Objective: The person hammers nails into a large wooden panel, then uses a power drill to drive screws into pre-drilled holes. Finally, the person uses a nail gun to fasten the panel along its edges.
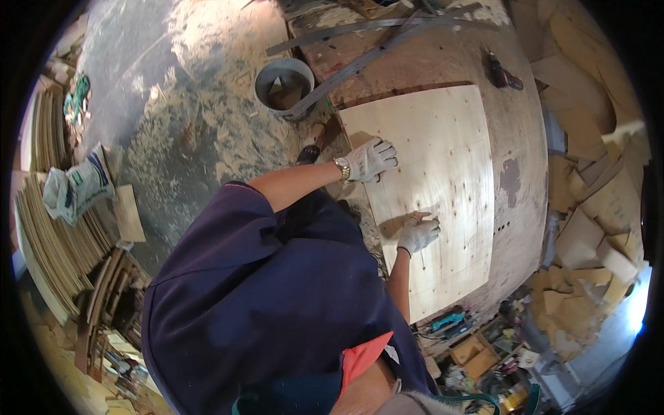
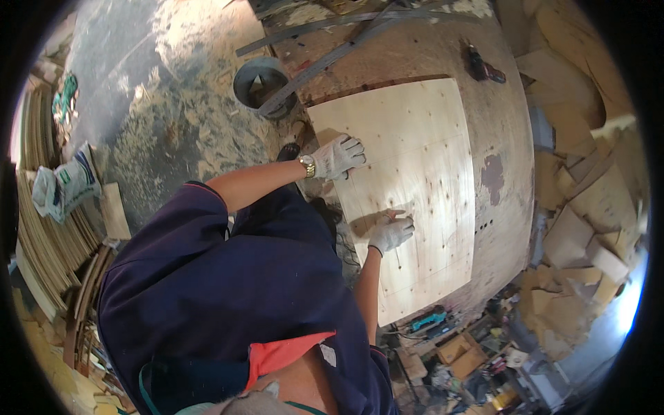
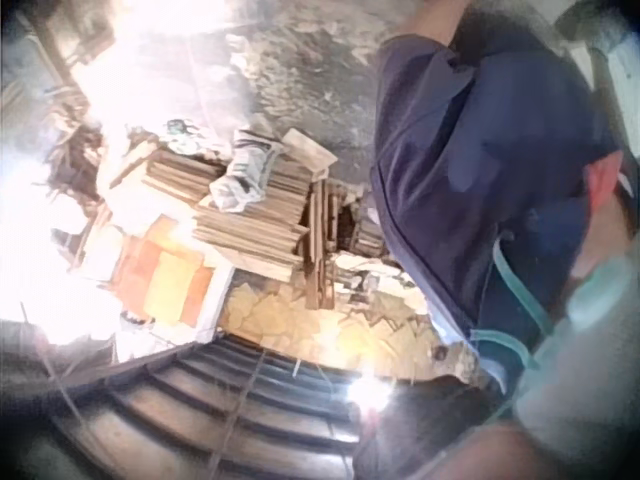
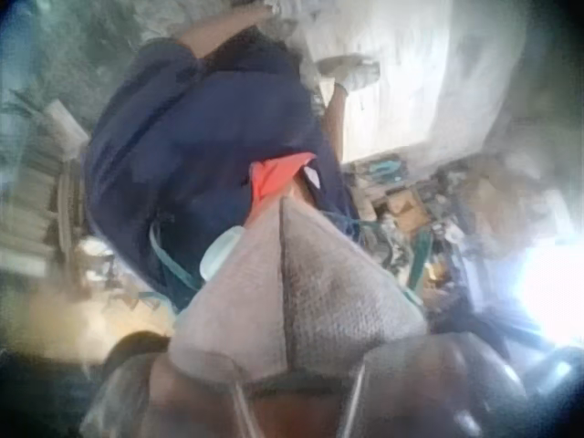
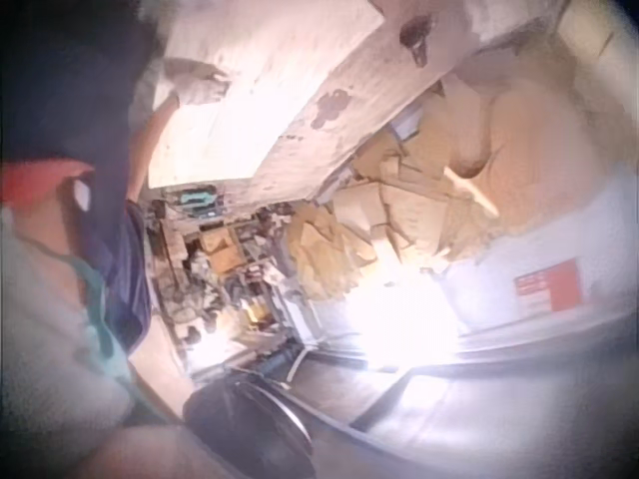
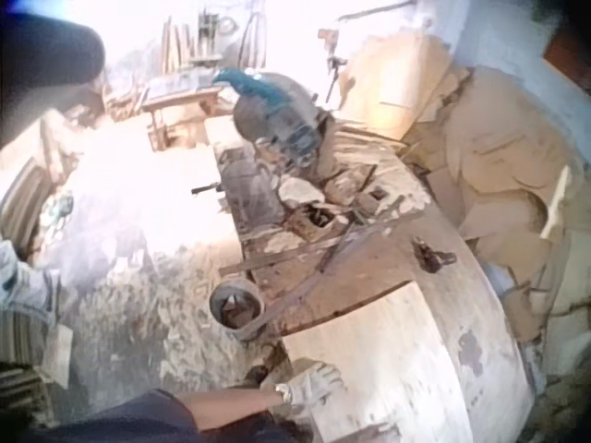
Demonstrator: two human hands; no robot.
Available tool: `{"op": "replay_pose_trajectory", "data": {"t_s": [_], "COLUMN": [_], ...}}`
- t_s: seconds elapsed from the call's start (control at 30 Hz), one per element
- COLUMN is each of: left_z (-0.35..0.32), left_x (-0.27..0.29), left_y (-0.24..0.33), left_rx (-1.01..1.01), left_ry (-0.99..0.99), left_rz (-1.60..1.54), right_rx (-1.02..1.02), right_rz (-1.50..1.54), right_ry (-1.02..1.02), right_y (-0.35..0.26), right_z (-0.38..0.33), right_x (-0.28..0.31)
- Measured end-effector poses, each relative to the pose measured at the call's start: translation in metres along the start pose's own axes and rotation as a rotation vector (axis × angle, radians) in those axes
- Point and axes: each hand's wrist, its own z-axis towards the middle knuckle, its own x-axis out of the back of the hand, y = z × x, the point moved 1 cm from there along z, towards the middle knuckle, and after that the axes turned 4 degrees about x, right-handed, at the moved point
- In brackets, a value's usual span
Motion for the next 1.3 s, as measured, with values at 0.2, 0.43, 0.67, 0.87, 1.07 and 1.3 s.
{"op": "replay_pose_trajectory", "data": {"t_s": [0.2, 0.43, 0.67, 0.87, 1.07, 1.3], "left_z": [-0.004, 0.000, 0.011, -0.018, -0.158, -0.283], "left_x": [-0.022, -0.026, -0.021, -0.017, -0.029, -0.039], "left_y": [-0.004, -0.002, 0.000, -0.006, -0.029, -0.038], "left_rx": [0.121, 0.149, 0.132, 0.107, 0.186, 0.342], "left_ry": [-0.067, -0.069, -0.273, -0.285, -0.251, -0.928], "left_rz": [0.009, 0.073, 0.301, 0.394, 0.377, 0.393], "right_rx": [0.192, -0.012, 0.242, 0.139, -0.032, -0.625], "right_rz": [-0.072, -0.083, -0.021, 0.094, 0.140, 0.396], "right_ry": [0.041, -0.199, -0.327, -0.312, -0.197, -0.311], "right_y": [-0.043, -0.076, -0.037, 0.004, 0.084, 0.197], "right_z": [0.034, 0.062, 0.037, -0.075, -0.212, -0.475], "right_x": [-0.019, -0.023, -0.015, -0.022, -0.011, -0.072]}}
